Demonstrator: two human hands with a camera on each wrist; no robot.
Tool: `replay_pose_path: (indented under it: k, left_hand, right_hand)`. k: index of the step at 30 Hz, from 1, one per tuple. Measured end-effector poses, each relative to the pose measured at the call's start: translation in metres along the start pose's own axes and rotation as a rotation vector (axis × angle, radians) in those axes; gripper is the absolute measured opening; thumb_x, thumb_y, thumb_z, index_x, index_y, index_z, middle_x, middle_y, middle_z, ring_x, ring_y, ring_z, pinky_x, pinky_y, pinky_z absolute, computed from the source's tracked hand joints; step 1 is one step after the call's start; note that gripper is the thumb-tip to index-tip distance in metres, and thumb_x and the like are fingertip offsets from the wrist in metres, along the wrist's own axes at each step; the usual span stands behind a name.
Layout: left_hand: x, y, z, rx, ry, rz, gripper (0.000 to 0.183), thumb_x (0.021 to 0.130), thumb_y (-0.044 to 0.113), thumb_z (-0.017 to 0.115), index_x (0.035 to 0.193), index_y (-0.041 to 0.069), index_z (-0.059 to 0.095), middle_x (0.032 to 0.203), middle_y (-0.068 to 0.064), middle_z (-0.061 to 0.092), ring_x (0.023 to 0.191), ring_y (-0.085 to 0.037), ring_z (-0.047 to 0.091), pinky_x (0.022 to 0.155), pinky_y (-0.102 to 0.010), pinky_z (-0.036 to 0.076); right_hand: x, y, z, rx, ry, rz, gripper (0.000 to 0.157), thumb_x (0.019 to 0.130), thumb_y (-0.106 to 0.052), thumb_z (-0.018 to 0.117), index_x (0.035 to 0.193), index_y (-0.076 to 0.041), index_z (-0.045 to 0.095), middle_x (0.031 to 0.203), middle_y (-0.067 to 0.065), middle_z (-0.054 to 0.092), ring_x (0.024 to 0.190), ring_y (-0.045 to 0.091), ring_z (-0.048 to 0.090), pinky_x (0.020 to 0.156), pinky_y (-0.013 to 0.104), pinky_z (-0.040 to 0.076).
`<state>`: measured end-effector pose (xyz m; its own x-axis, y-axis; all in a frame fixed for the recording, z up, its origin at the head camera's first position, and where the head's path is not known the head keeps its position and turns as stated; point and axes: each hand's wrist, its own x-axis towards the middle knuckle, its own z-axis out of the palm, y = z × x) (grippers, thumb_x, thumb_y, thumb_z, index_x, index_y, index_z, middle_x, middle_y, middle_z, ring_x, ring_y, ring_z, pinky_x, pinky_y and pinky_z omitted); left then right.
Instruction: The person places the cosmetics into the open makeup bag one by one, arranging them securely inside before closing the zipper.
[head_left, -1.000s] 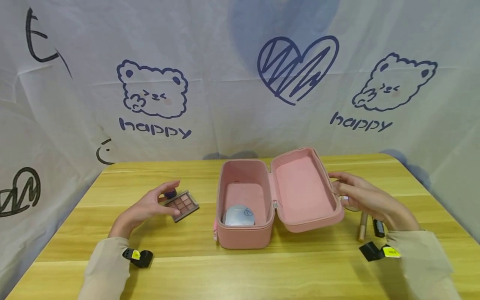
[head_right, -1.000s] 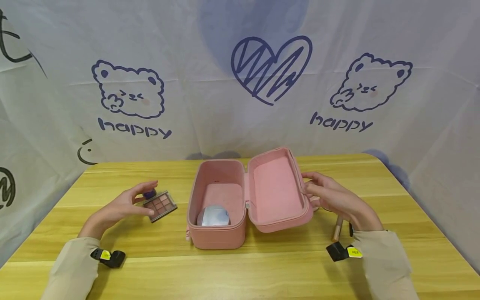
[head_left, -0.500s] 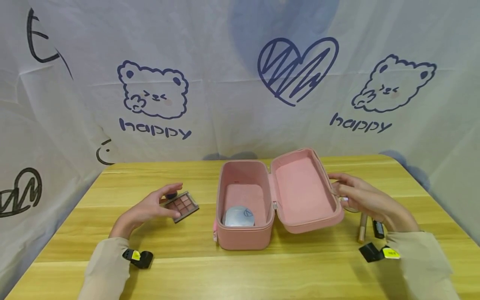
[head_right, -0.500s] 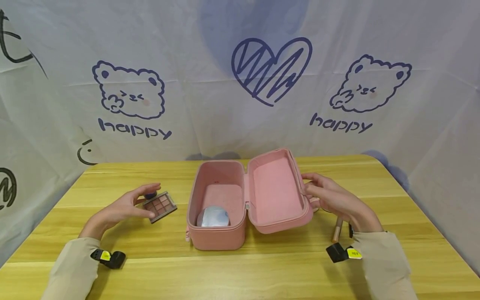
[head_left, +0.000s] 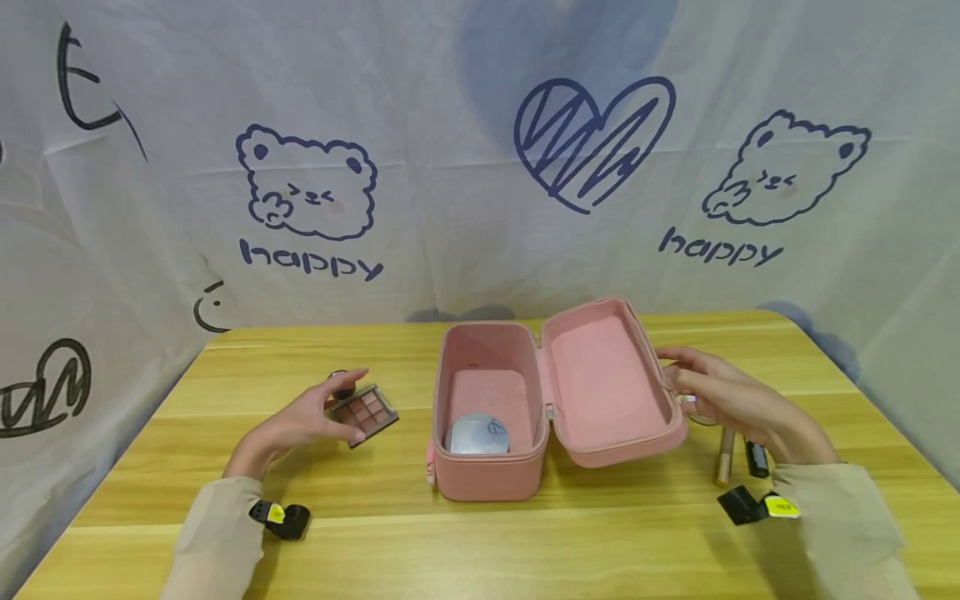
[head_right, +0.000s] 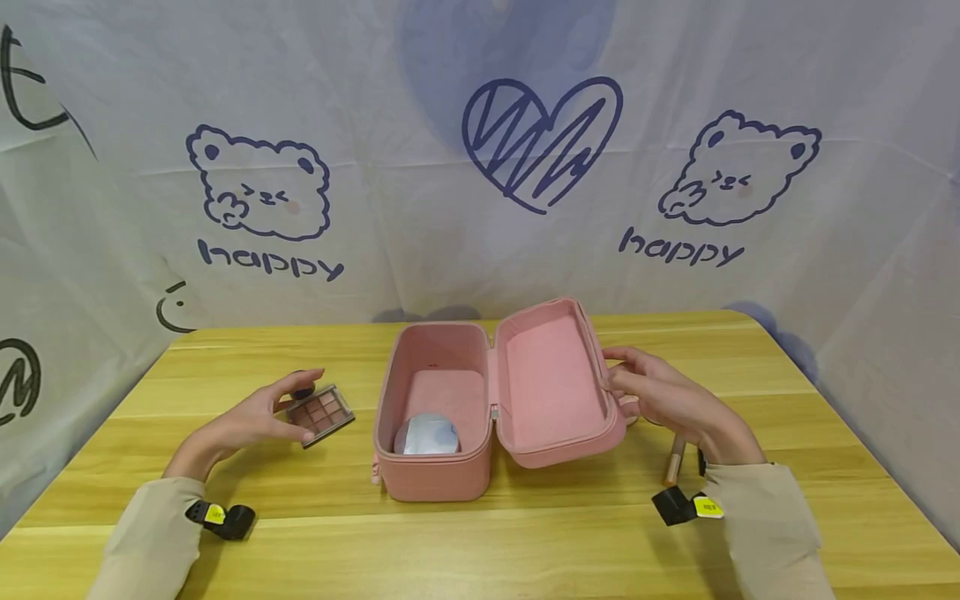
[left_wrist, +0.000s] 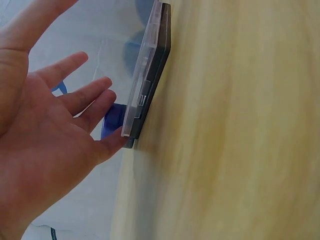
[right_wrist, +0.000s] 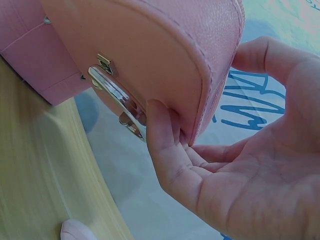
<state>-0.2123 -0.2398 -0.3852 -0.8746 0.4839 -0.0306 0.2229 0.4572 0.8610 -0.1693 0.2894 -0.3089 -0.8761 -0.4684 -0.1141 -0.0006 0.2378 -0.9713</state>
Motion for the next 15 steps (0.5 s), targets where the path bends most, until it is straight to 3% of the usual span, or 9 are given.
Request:
replay_pose_path:
  k: [6,15]
  left_hand:
    - [0.0009,0.0019,0.0026,0.008,0.017,-0.042,0.093,0.076,0.013,0.08,0.15,-0.002,0.025,0.141,-0.03,0.034,0.128,-0.045,0.033,0.103,-0.06,0.031]
    - [0.0044,-0.0006,0.0054,0.03,0.041,-0.071,0.093,0.075,0.009,0.081,0.149,-0.003,0.026,0.143,-0.031,0.033,0.129,-0.045,0.033,0.104,-0.06,0.03]
  right_hand:
    - [-0.0007,-0.001,0.0003,-0.003,0.01,0.015,0.064,0.099,-0.016,0.043,0.146,0.014,0.01,0.137,0.033,0.033,0.101,0.015,0.06,0.087,0.031,0.052]
    - [-0.0001,-0.0004,0.0001,-0.007,0.003,0.007,0.064,0.1,-0.016,0.042,0.146,0.015,0.009,0.138,0.033,0.031,0.102,0.014,0.06,0.087,0.031,0.052]
